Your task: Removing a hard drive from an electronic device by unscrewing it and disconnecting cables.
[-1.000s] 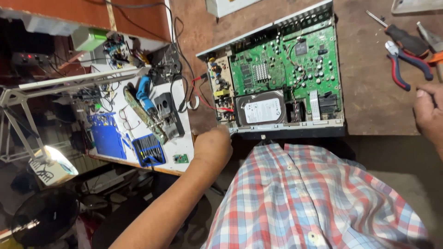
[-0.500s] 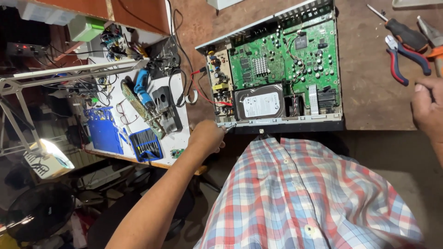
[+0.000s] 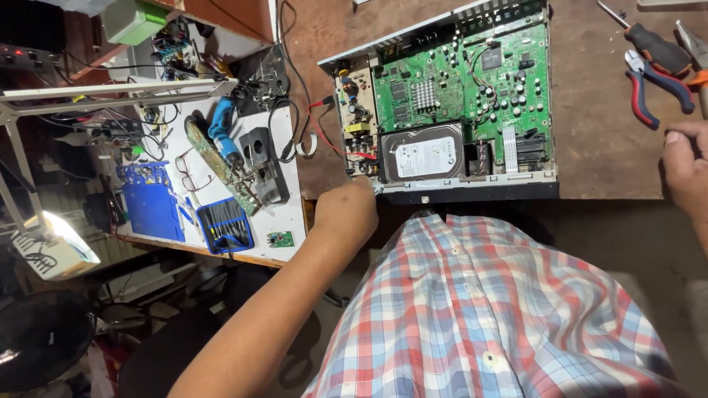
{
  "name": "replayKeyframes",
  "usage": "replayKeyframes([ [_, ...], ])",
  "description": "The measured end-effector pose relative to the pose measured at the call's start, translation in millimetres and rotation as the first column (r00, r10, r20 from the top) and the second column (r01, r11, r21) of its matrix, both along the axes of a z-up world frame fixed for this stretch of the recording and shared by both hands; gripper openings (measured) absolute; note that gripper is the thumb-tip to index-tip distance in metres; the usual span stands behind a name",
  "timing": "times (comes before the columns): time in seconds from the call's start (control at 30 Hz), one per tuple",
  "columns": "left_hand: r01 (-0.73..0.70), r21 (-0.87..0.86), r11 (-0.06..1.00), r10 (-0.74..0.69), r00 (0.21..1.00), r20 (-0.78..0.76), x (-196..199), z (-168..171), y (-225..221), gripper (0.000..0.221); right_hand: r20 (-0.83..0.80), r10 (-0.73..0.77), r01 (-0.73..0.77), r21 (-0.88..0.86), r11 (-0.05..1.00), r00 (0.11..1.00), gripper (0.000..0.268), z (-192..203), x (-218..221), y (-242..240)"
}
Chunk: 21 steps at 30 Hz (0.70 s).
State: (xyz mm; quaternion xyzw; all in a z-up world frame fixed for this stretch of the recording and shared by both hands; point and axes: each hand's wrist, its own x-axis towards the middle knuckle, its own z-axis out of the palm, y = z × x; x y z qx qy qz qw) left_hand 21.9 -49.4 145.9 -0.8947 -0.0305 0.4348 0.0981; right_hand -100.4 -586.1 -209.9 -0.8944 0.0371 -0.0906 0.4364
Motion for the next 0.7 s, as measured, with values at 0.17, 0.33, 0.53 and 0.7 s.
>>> replayKeyframes([
  [0.17, 0.556, 0.103, 0.825, -0.564, 0.801, 0.197, -28, -17, 41, 0.032, 0.087, 0.059, -0.041, -0.195, 0.980, 0.994, 0.028, 17, 1, 3],
  [0.33, 0.699, 0.152, 0.698, -0.706, 0.637, 0.309, -45, -20, 63, 0.030, 0.100, 0.017, 0.008, -0.237, 0.971, 0.995, 0.025, 16, -3, 7],
  [0.53, 0.776, 0.220, 0.592, -0.779, 0.479, 0.405, -50, -29, 71, 0.020, 0.090, 0.025, -0.002, -0.252, 0.968, 0.996, 0.028, 10, -8, 4],
  [0.7, 0.747, 0.189, 0.637, -0.753, 0.552, 0.358, -56, -44, 69, 0.012, 0.054, -0.026, 0.033, -0.126, 0.992, 0.998, 0.030, -1, -16, 10],
])
